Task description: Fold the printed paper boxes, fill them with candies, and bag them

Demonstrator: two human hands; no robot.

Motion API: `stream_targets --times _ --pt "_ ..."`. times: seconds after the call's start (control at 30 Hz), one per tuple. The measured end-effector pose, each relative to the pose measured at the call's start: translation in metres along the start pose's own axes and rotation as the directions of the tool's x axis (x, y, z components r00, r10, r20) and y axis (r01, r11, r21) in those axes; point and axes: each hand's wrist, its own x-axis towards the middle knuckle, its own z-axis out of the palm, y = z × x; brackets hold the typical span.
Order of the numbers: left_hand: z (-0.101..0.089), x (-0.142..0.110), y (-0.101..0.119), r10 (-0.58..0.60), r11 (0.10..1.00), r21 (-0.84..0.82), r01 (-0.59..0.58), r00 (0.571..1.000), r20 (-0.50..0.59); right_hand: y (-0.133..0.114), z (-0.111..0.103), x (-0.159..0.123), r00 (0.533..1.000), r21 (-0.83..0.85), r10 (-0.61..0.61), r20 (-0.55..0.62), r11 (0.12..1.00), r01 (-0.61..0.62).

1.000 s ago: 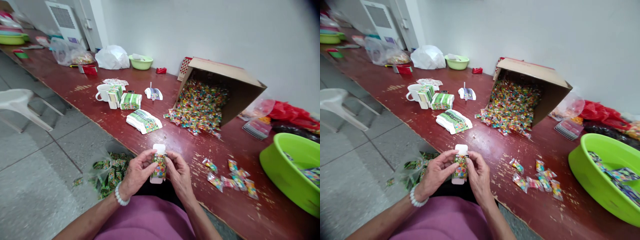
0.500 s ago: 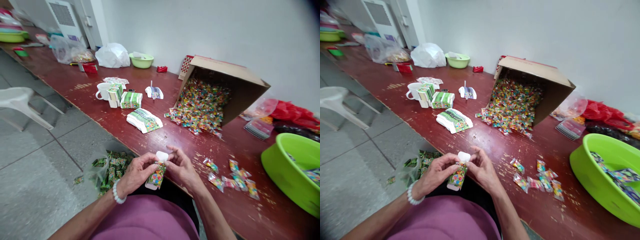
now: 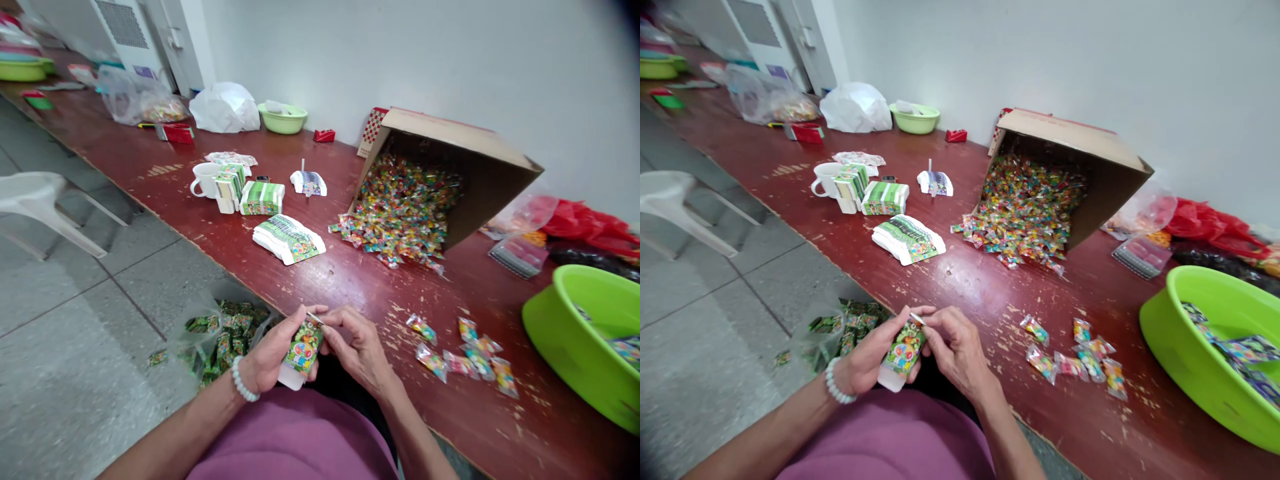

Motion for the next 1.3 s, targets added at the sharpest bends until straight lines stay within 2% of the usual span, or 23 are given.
stream_targets --times 0.07,0.13,0.23,0.3,0.43,0.5,0.7,0.9,1.07,1.13,1.23,1.3 --pt "0.001 0.003 -0.001 0.014 0.999 0.032 -0.012 0.998 -0.067 -0.002 -0.001 0.001 1.0 0.016 0.017 0.026 1.0 -0.018" --pt "0.003 0.005 -0.001 0.03 0.995 0.098 -0.021 0.995 -0.098 -0.002 -0.001 0.002 0.992 0.141 0.12 0.041 0.982 -0.124" --pt "0.006 0.006 0.0 0.085 0.975 0.214 -0.06 0.99 -0.11 0.002 0.0 0.007 0.952 0.31 0.284 0.116 0.9 -0.306" --pt "0.008 0.005 0.0 0.112 0.96 0.268 -0.083 0.989 -0.093 0.005 0.002 0.011 0.926 0.384 0.34 0.167 0.842 -0.378" --pt "0.008 0.002 0.003 0.136 0.935 0.338 -0.111 0.989 -0.053 0.008 0.006 0.017 0.894 0.561 0.387 0.225 0.698 -0.444" --pt "0.007 0.002 0.005 0.152 0.918 0.376 -0.127 0.988 -0.036 0.008 0.008 0.018 0.893 0.605 0.396 0.215 0.663 -0.44" --pt "0.0 0.003 0.008 0.17 0.897 0.416 -0.152 0.985 -0.007 0.003 0.013 0.02 0.9 0.609 0.406 0.157 0.678 -0.412" --pt "0.002 0.0 0.008 0.186 0.901 0.407 -0.15 0.981 -0.05 -0.003 0.011 0.012 0.942 0.453 0.305 0.138 0.827 -0.334" --pt "0.006 0.0 0.006 0.182 0.917 0.374 -0.138 0.98 -0.083 -0.006 0.017 0.003 0.975 0.257 0.223 -0.009 0.943 -0.213" --pt "0.007 0.002 0.005 0.156 0.94 0.319 -0.116 0.982 -0.104 -0.007 0.021 0.002 0.969 0.315 0.243 -0.03 0.923 -0.222" --pt "0.007 0.006 0.007 0.141 0.952 0.288 -0.102 0.983 -0.117 -0.004 0.024 0.005 0.918 0.503 0.396 -0.006 0.795 -0.34" --pt "0.008 0.008 0.009 0.138 0.951 0.292 -0.099 0.984 -0.115 -0.001 0.025 0.007 0.895 0.503 0.444 -0.035 0.782 -0.369"
